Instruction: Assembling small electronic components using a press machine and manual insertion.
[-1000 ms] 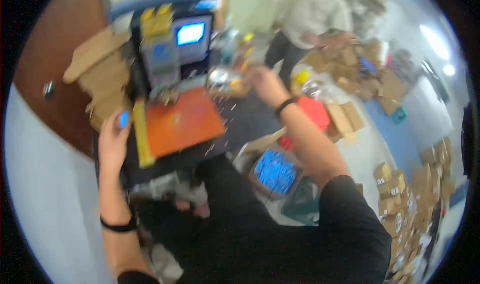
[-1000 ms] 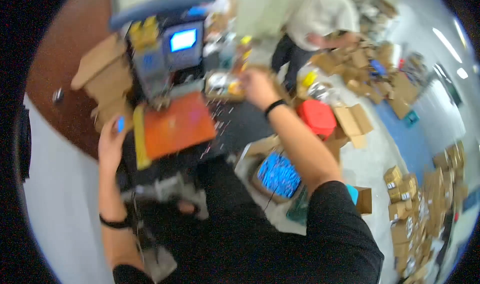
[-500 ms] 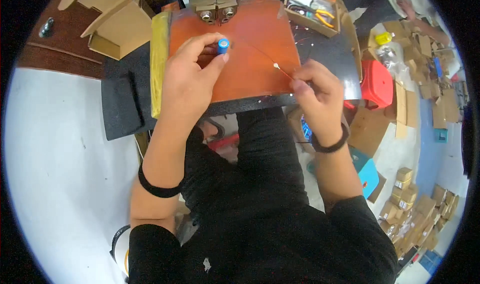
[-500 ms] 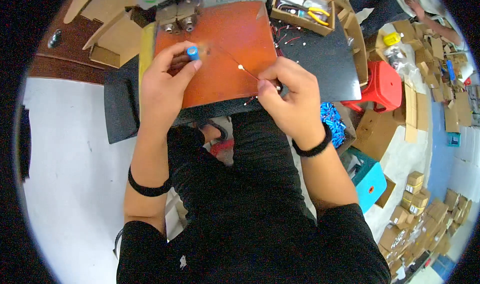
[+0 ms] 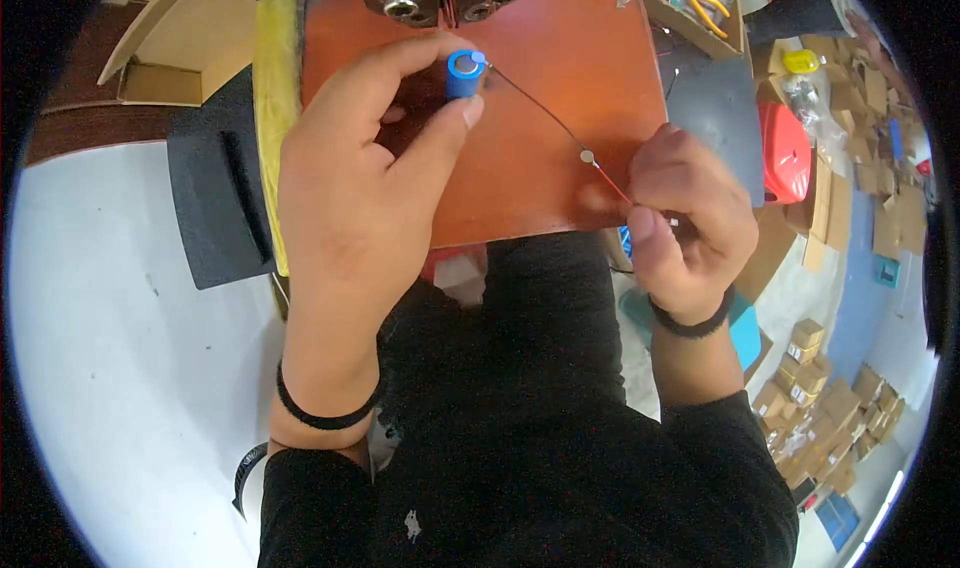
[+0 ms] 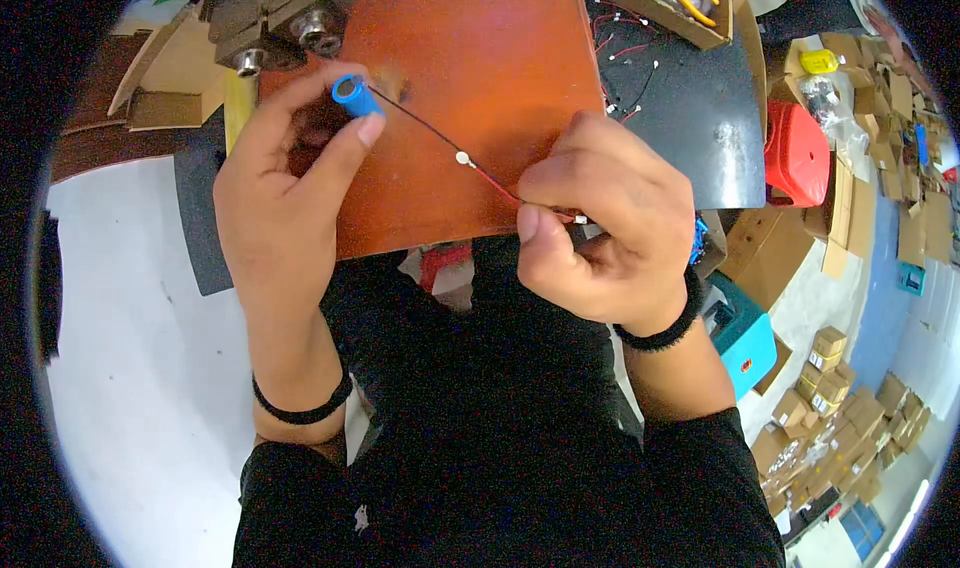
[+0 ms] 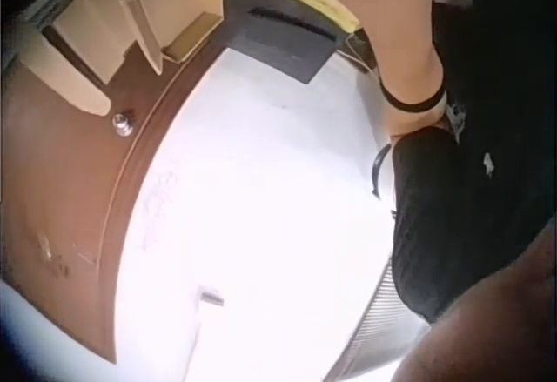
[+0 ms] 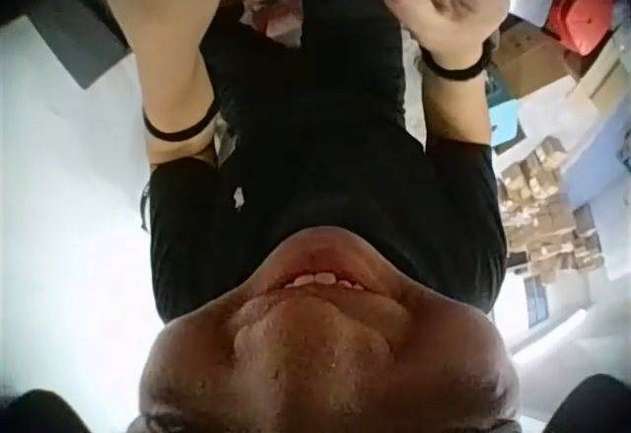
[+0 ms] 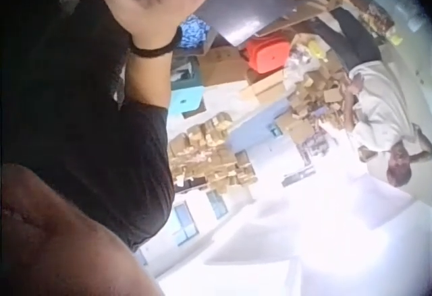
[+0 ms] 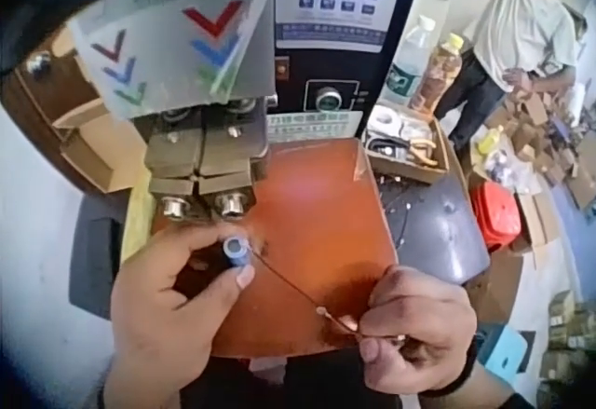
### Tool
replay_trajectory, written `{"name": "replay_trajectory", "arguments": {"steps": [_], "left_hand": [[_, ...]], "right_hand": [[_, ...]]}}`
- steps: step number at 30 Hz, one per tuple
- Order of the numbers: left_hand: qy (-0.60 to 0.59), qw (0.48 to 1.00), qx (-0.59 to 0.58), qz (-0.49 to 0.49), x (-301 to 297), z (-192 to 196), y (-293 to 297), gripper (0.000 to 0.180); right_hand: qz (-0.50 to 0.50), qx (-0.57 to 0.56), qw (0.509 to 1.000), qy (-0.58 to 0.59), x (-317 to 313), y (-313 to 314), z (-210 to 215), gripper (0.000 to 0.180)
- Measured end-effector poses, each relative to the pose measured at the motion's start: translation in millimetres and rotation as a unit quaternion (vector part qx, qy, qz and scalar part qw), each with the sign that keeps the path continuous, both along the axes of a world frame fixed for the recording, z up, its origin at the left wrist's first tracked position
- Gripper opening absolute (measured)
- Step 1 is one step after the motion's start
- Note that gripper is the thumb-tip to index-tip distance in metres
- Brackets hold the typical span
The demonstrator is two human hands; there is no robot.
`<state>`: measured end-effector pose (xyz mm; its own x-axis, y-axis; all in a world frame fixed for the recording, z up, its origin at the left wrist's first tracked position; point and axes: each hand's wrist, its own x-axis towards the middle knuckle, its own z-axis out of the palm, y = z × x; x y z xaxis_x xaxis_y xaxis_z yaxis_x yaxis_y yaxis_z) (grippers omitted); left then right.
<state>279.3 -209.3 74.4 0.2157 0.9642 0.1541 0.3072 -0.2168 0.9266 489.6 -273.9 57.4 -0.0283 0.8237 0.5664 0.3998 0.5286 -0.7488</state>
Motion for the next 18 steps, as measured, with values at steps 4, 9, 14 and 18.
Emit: {"name": "replay_trajectory", "arguments": {"steps": [4, 9, 14, 18], "left_hand": [[0.061, 0.998, 0.012, 0.016, 4.1, 6.7, 1.5, 0.033], [0.056, 0.998, 0.013, 0.037, 4.5, -1.5, 6.7, 0.035], [0.049, 0.997, 0.038, 0.043, 6.5, -3.3, 8.2, 0.037], [0.03, 0.998, 0.048, 0.041, 4.5, -5.6, 8.6, 0.037]], "right_hand": [[-0.006, 0.025, 0.999, -0.034, -1.2, 2.1, -2.6, 0.01], [-0.023, 0.015, 0.997, -0.071, -6.5, 5.0, 3.3, 0.009], [-0.045, 0.023, 0.994, -0.094, -9.9, 4.2, 4.8, 0.009], [-0.058, 0.006, 0.993, -0.099, -13.2, 4.2, 6.8, 0.009]]}}
